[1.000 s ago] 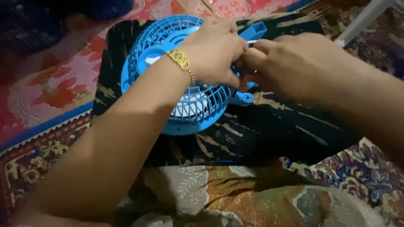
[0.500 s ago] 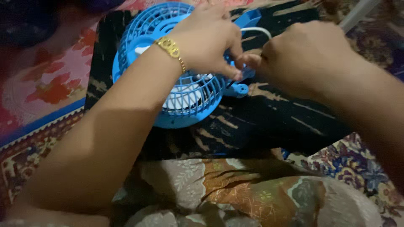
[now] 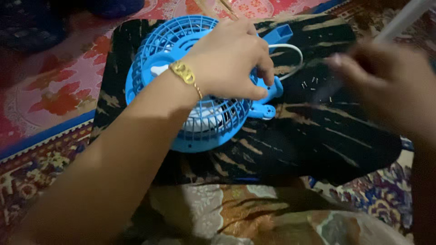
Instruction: The person services a small blue desk fan on a mat. They unscrew and remove the front grille by hand, take off the blade cover, then use a screwdriver to unscrew the rear housing while holding the fan steady, working on the screws at the back of the fan.
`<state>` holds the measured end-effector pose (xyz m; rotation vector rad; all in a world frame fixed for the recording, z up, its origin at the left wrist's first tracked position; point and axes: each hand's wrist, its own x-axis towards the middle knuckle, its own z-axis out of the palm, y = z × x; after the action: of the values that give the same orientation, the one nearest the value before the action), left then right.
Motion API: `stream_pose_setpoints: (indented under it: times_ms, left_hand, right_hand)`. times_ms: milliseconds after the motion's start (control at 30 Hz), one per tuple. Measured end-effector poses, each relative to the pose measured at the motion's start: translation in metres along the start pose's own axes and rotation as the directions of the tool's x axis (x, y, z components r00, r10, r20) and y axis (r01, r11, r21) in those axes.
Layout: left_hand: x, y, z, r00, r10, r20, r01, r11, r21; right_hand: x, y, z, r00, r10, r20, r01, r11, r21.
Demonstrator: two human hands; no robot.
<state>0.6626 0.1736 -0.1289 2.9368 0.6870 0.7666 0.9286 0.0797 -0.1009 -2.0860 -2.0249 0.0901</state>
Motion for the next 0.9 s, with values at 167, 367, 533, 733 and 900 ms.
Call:
stream_pose_setpoints:
  times_ms: [167, 367, 533, 733, 900]
  left_hand:
    - [0.004, 0.001, -0.003, 0.999, -0.037, 0.008, 0.037, 0.998, -0.044]
    - [0.007, 0.0, -0.004, 0.999, -0.043, 0.012, 0.043, 0.998, -0.04]
    - [0.002, 0.003, -0.005, 0.998, -0.054, -0.011, 0.054, 0.997, -0.053]
    - [-0.006, 0.007, -0.008, 0.997, -0.023, -0.072, 0.023, 1.0, -0.009]
    - [-0.017, 0.003, -0.014, 0.99, -0.008, -0.14, -0.001, 0.998, -0.066]
  right_hand:
    - [0.024, 0.034, 0.056, 0.904, 0.291, 0.312, -0.325, 0.944, 0.061]
    - [0.032, 0.036, 0.085, 0.974, 0.188, 0.125, -0.208, 0.961, 0.181]
    - [0.037, 0.036, 0.094, 0.986, 0.139, 0.09, -0.157, 0.957, 0.243]
    - [0.037, 0.04, 0.099, 0.971, 0.207, 0.119, -0.234, 0.928, 0.292]
    - [0.035, 0.035, 0.101, 0.997, -0.053, -0.055, 0.052, 0.998, -0.02]
